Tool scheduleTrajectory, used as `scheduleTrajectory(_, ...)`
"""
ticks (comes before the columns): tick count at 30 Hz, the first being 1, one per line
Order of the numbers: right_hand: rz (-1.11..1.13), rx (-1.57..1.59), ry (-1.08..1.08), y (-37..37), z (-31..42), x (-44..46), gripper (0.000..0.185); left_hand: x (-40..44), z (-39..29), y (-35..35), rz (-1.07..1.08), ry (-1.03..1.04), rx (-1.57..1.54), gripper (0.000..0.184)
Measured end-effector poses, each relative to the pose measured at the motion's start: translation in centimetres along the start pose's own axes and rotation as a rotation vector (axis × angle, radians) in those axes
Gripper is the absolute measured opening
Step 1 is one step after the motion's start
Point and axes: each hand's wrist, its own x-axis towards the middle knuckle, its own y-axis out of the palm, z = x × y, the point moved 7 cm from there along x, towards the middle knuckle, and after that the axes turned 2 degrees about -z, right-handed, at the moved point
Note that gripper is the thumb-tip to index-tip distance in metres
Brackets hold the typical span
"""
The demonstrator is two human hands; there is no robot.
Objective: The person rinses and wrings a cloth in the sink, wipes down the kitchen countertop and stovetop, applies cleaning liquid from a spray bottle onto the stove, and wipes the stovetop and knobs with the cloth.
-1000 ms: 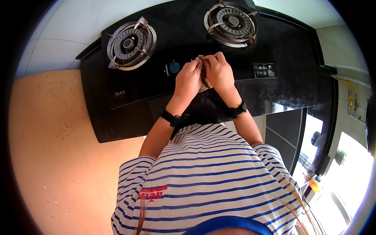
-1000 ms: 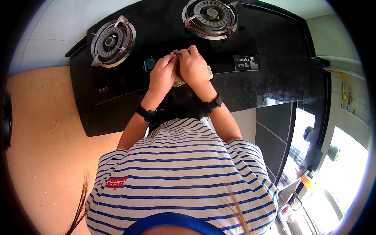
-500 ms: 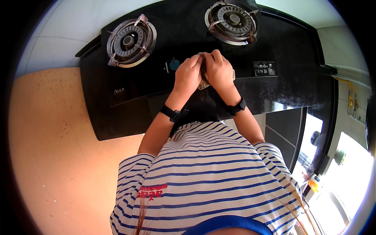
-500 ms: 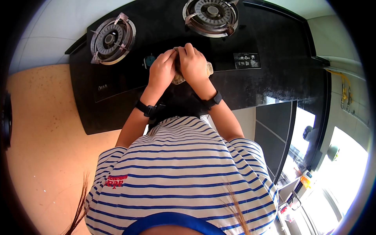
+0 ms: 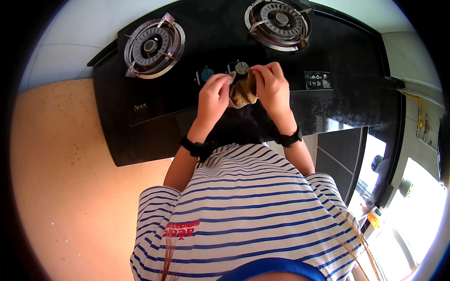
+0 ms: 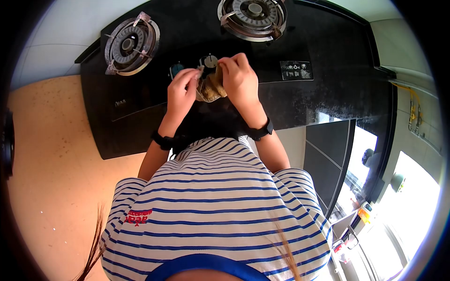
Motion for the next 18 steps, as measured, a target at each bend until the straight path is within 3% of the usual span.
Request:
scheduleTrajectory(2, -0.074, 0.056, 0.037, -0.3, -0.6, 1.1, 0.006, 0.5, 0.3, -1.0, -0.132, -0.03, -0.066, 0.013)
scheduleTrajectory(5, -0.065, 0.023, -0.046, 1.3, -0.2, 1.7, 0.004, 1.9, -0.8, -0.6, -0.128, -0.035, -0.033, 0.013)
scheduleTrajectory(9, 0.0, -0.201, -0.164, 3.5, 0.6, 0.9, 0.013, 1.9, -1.1, 2.3, -0.006, 0.146, 0.181, 0.022)
scheduleTrajectory(18, 0.067, -0.263, -0.16, 3.1, 1.2, -1.0, 0.019, 1.2, -1.7, 2.2, 0.08, 0.161, 0.256, 0.026)
